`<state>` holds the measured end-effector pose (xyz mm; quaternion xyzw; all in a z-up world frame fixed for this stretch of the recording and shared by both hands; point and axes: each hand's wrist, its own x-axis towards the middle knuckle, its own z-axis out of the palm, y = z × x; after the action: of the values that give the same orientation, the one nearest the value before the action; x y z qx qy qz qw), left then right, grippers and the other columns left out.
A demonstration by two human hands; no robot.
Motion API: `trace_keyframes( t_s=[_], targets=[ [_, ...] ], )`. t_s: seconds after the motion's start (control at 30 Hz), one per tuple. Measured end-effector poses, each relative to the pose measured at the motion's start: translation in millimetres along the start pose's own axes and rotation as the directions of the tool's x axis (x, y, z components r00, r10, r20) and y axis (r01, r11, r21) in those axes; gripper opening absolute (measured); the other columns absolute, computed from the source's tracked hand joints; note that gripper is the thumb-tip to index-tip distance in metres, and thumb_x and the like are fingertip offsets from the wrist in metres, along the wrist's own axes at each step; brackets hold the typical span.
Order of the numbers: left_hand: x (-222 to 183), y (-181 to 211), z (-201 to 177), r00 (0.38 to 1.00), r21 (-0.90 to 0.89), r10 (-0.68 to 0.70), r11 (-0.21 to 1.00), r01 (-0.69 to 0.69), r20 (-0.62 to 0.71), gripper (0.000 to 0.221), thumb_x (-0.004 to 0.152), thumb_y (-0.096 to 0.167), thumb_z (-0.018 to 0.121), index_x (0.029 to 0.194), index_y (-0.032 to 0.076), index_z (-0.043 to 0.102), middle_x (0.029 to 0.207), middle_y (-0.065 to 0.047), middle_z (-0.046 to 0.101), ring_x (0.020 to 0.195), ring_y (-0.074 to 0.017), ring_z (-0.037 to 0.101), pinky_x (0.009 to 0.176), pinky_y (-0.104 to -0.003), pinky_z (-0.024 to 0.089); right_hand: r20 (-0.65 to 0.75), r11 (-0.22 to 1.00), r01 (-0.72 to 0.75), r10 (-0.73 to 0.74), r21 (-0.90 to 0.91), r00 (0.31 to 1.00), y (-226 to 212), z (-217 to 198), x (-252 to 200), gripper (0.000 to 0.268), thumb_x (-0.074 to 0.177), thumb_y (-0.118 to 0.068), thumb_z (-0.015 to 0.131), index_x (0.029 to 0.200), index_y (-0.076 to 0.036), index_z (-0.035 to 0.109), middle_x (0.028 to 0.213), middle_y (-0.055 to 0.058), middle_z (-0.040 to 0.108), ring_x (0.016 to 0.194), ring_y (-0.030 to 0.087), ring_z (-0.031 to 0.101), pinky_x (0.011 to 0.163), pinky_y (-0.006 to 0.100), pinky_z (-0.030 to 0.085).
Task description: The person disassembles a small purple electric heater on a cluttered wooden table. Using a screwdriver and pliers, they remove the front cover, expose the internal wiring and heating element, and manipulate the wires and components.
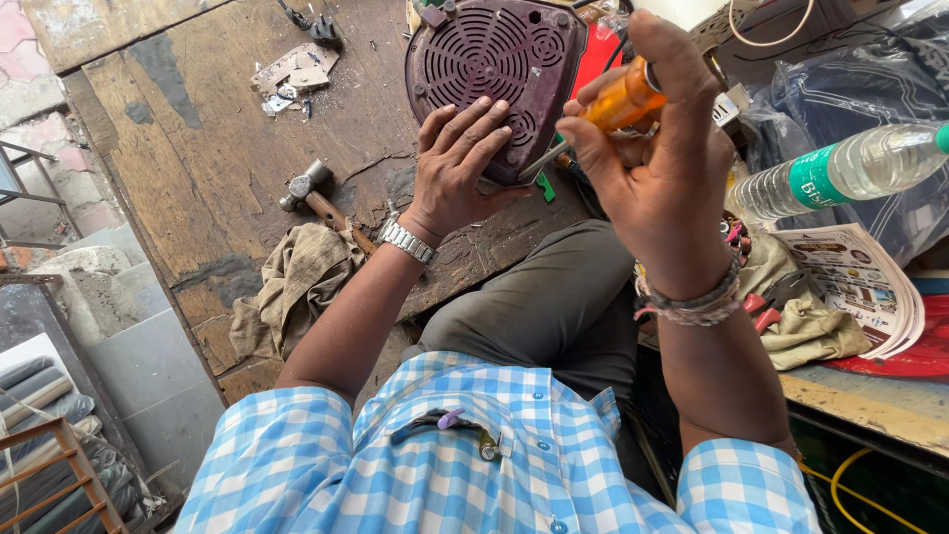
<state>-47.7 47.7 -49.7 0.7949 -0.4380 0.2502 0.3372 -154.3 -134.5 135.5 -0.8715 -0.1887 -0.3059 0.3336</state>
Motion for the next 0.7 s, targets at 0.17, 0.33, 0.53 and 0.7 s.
trace_keyframes(
  t_s=[0.17, 0.33, 0.53, 0.7],
  targets=[
    [10, 1, -10, 0.993, 0.006, -0.017, 1.0, 0.016, 0.119, 0.076, 0.085, 0.068, 0.083, 0.139, 0.016, 0.066, 0.154, -0.008, 0.056, 0.144, -0.0254, 0.047, 0.119, -0.047, 0.029, -0.036, 0.883, 0.116, -0.149, -0.454, 0.988, -12, 6, 13, 0.072, 0.1, -0.048, 0.075, 0.144, -0.003, 0.04, 0.117, 0.018, 0.069, 0.096, 0.024, 0.073, 0.077, 0.033, 0.062],
    [24, 1, -20, 0.978, 0.093, 0.036, 0.994, -0.056, 0.206, 0.08, 0.081, 0.067, 0.076, 0.143, 0.017, 0.064, 0.154, -0.018, 0.054, 0.146, -0.0358, 0.044, 0.12, -0.055, 0.023, -0.109, 0.995, -0.029, 0.039, 0.094, 0.993, -13, 14, 27, 0.032, 0.114, -0.038, 0.049, 0.12, -0.006, 0.053, 0.121, 0.017, 0.065, 0.102, 0.021, 0.066, 0.087, 0.032, 0.057],
    [25, -7, -16, 0.97, 0.085, 0.08, 0.991, -0.101, 0.228, 0.08, 0.083, 0.069, 0.076, 0.142, 0.019, 0.061, 0.151, -0.018, 0.055, 0.143, -0.038, 0.048, 0.122, -0.06, 0.025, -0.144, 0.549, 0.006, 0.209, 0.836, 0.967, 6, 46, 22, 0.025, 0.116, -0.026, 0.053, 0.107, -0.003, 0.055, 0.088, 0.007, 0.059, 0.07, 0.008, 0.054, 0.066, 0.026, 0.048],
    [19, -7, -12, 0.954, 0.106, 0.082, 0.988, -0.117, 0.29, 0.084, 0.078, 0.072, 0.073, 0.144, 0.022, 0.061, 0.15, -0.016, 0.056, 0.14, -0.0385, 0.05, 0.12, -0.061, 0.027, 0.149, 0.184, -0.128, -0.105, 0.975, 0.983, 40, 46, 45, 0.035, 0.111, -0.033, 0.057, 0.093, -0.003, 0.061, 0.066, 0.001, 0.056, 0.048, 0.005, 0.044, 0.04, 0.026, 0.032]
  ],
)
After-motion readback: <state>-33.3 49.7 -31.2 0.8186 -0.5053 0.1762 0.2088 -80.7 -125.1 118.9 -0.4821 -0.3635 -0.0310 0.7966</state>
